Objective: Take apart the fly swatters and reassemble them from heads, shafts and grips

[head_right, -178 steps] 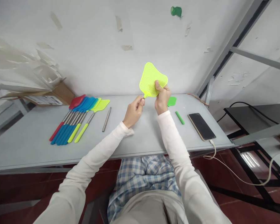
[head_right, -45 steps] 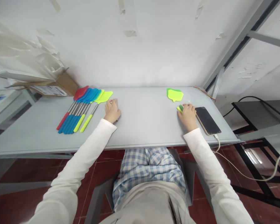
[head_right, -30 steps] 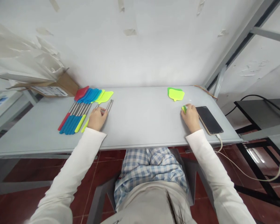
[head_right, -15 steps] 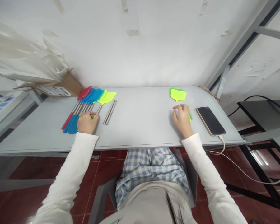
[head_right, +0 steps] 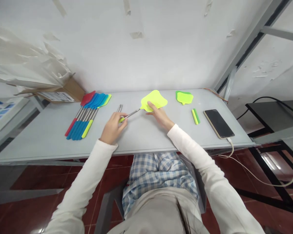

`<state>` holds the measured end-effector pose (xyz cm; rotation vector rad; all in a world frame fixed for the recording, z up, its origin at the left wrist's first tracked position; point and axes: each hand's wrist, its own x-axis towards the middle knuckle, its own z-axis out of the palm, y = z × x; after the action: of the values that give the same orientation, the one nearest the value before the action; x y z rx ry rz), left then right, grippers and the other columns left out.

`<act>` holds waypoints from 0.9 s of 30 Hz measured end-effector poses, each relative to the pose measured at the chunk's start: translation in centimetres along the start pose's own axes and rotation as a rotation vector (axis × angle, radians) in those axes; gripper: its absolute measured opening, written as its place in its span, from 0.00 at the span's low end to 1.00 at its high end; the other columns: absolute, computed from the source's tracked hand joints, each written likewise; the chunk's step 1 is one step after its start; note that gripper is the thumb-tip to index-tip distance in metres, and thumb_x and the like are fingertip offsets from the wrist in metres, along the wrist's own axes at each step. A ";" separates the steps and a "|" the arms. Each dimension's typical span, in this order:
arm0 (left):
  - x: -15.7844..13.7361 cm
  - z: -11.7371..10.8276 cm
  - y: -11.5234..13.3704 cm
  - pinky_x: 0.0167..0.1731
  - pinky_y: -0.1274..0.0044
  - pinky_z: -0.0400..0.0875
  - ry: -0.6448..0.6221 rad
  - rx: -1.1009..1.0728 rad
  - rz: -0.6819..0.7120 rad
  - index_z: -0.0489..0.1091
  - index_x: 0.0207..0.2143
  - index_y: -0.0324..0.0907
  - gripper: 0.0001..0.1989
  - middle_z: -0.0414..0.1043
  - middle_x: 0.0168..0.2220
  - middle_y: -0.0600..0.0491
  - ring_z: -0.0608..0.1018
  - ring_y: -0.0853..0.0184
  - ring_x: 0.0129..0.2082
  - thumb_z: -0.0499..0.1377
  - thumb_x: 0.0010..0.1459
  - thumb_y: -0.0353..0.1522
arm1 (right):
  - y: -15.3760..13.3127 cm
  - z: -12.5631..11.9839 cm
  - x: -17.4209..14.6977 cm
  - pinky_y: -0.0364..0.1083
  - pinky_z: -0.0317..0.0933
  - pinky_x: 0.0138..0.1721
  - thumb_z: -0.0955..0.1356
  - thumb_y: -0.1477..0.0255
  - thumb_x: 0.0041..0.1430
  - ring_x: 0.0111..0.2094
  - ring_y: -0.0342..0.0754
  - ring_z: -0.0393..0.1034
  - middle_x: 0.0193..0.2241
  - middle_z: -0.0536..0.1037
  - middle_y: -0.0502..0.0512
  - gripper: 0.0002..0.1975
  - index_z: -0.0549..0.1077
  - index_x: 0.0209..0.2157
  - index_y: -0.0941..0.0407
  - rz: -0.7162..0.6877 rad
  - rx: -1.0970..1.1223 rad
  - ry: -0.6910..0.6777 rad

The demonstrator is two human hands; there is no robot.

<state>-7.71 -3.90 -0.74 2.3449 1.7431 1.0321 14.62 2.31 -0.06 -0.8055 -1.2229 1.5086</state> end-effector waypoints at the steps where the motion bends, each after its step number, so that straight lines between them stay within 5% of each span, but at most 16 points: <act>1: 0.8 0.8 0.5 0.44 0.72 0.71 -0.013 -0.003 0.023 0.68 0.47 0.40 0.12 0.71 0.45 0.45 0.76 0.63 0.44 0.50 0.64 0.31 | 0.0 0.1 0.8 0.48 0.70 0.44 0.71 0.55 0.53 0.47 0.49 0.72 0.48 0.77 0.55 0.20 0.74 0.43 0.52 -0.011 0.085 0.034; 4: 3.3 3.4 2.0 0.47 0.71 0.70 -0.044 -0.013 0.019 0.63 0.54 0.39 0.18 0.70 0.49 0.43 0.76 0.61 0.48 0.49 0.63 0.28 | 0.0 0.1 2.3 0.47 0.70 0.45 0.75 0.57 0.48 0.47 0.48 0.73 0.46 0.78 0.53 0.20 0.74 0.40 0.52 -0.089 0.220 0.145; 8: 6.2 5.9 4.7 0.41 0.73 0.69 -0.110 -0.047 -0.069 0.63 0.54 0.41 0.17 0.70 0.50 0.43 0.77 0.60 0.47 0.46 0.68 0.37 | -0.2 -0.3 3.1 0.46 0.69 0.48 0.75 0.55 0.47 0.47 0.47 0.74 0.41 0.80 0.53 0.20 0.75 0.38 0.53 -0.122 0.259 0.277; 14: 9.9 7.8 6.8 0.35 0.74 0.64 -0.183 -0.085 -0.147 0.64 0.54 0.45 0.22 0.76 0.37 0.47 0.79 0.57 0.38 0.40 0.70 0.44 | 0.3 -1.5 5.9 0.47 0.69 0.51 0.73 0.53 0.51 0.50 0.49 0.74 0.38 0.81 0.55 0.20 0.74 0.36 0.55 -0.104 0.330 0.337; 21: 12.8 10.0 5.1 0.35 0.76 0.62 -0.267 -0.381 -0.065 0.70 0.38 0.41 0.14 0.72 0.30 0.50 0.74 0.65 0.31 0.47 0.68 0.36 | 1.9 -3.6 7.9 0.46 0.69 0.52 0.74 0.56 0.52 0.49 0.48 0.75 0.39 0.81 0.55 0.17 0.73 0.34 0.55 -0.049 0.420 0.386; 27: 11.6 10.4 5.7 0.24 0.79 0.57 -0.271 -0.697 -0.285 0.62 0.28 0.42 0.14 0.58 0.18 0.59 0.64 0.71 0.20 0.51 0.66 0.38 | 1.5 -4.0 7.9 0.47 0.70 0.49 0.76 0.60 0.48 0.47 0.49 0.75 0.38 0.81 0.55 0.16 0.73 0.32 0.56 -0.035 0.376 0.454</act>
<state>4.21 7.62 -0.95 1.6608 1.2851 1.0002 15.60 11.03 -1.92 -0.8077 -0.5935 1.3724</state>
